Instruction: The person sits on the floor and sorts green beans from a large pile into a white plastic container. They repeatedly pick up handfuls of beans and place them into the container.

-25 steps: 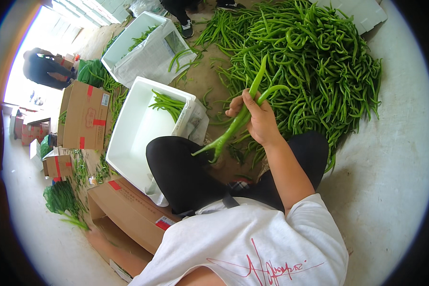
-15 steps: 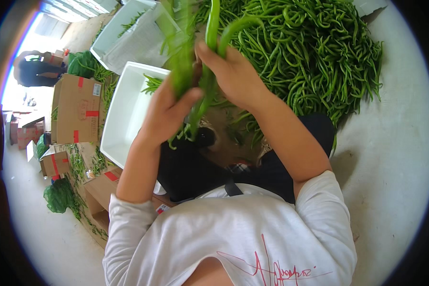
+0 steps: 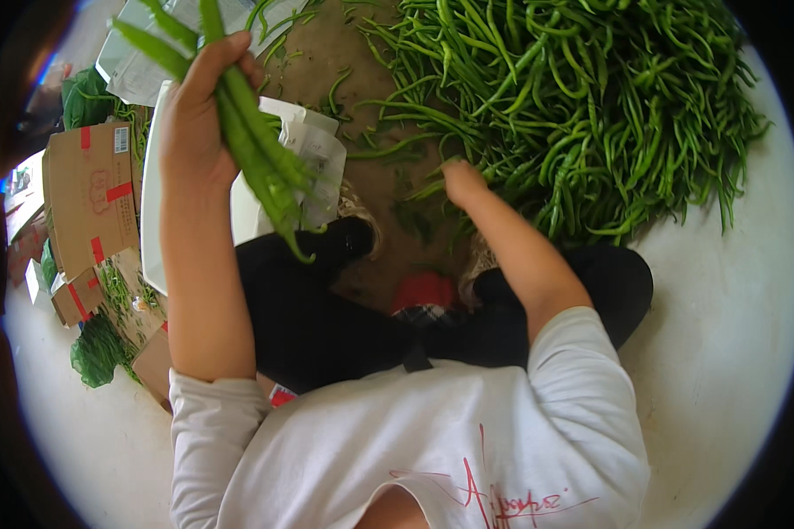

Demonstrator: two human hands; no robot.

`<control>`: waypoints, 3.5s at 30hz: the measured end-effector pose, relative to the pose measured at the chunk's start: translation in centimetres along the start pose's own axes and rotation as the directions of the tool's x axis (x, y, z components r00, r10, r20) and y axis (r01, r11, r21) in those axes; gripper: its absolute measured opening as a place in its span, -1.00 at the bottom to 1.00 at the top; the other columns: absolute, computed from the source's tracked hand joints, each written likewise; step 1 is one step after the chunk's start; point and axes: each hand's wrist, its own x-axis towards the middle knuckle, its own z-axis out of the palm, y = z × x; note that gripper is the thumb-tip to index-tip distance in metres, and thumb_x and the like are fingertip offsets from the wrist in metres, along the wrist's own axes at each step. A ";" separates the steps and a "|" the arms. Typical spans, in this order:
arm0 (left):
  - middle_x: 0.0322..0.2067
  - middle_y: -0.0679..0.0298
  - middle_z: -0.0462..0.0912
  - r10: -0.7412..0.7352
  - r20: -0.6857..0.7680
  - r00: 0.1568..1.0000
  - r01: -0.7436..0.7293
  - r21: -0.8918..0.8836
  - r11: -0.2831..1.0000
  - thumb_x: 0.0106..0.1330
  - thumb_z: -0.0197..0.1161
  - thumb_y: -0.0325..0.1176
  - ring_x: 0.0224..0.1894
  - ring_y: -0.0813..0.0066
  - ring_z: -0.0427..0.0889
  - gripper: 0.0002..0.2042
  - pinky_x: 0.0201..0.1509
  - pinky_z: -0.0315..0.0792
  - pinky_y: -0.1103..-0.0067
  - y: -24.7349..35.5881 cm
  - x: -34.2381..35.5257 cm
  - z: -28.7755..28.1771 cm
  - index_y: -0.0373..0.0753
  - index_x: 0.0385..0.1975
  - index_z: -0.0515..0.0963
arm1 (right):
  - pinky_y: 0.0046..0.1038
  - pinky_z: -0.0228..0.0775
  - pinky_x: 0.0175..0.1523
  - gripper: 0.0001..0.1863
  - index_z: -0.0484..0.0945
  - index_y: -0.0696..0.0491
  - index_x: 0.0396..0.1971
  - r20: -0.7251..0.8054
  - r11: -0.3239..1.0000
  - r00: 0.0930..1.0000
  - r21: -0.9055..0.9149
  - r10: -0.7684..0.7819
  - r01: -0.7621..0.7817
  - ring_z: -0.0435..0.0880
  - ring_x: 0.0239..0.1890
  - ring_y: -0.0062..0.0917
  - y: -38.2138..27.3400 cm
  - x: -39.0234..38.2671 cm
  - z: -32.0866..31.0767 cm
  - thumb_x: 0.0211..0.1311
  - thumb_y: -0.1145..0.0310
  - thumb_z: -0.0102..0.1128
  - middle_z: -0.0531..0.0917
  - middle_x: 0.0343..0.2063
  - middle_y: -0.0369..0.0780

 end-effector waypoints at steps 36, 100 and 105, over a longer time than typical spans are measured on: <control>-0.50 0.28 0.58 -0.116 0.104 0.988 0.128 -0.113 0.985 0.14 0.36 -0.32 -0.49 0.55 0.55 -0.79 -0.46 0.40 0.66 0.4 0.5 -3.1 -0.28 -0.35 0.52 | -0.73 0.11 -0.57 -0.57 0.40 0.15 0.04 -0.181 0.152 0.939 0.961 -0.293 0.232 0.56 -0.46 -0.68 -10.4 -6.9 -24.6 0.39 0.12 -0.06 0.60 -0.39 -0.29; 0.29 -0.17 0.12 -0.241 -0.280 0.929 0.359 0.534 0.765 0.25 0.13 0.11 0.35 0.06 0.12 -0.10 0.37 0.03 0.45 -32.6 12.5 -31.8 -0.45 0.33 -0.14 | -0.10 0.42 -0.09 -0.58 0.39 0.23 -0.19 -0.072 0.932 0.933 0.118 0.353 -0.344 0.56 -0.15 -0.01 -2.9 6.1 2.2 0.08 0.27 0.30 0.59 -0.25 0.10; 0.12 0.04 0.36 0.226 -0.525 0.821 0.122 0.547 0.828 0.28 0.18 -0.38 0.09 0.32 0.43 -0.51 0.08 0.36 0.50 -23.3 11.3 -28.3 -0.40 0.16 0.22 | -0.09 0.44 -0.08 -0.56 0.37 0.22 -0.15 -0.100 0.880 0.875 0.060 0.474 -0.471 0.55 -0.14 0.00 -1.1 7.5 4.5 0.11 0.23 0.26 0.57 -0.18 0.08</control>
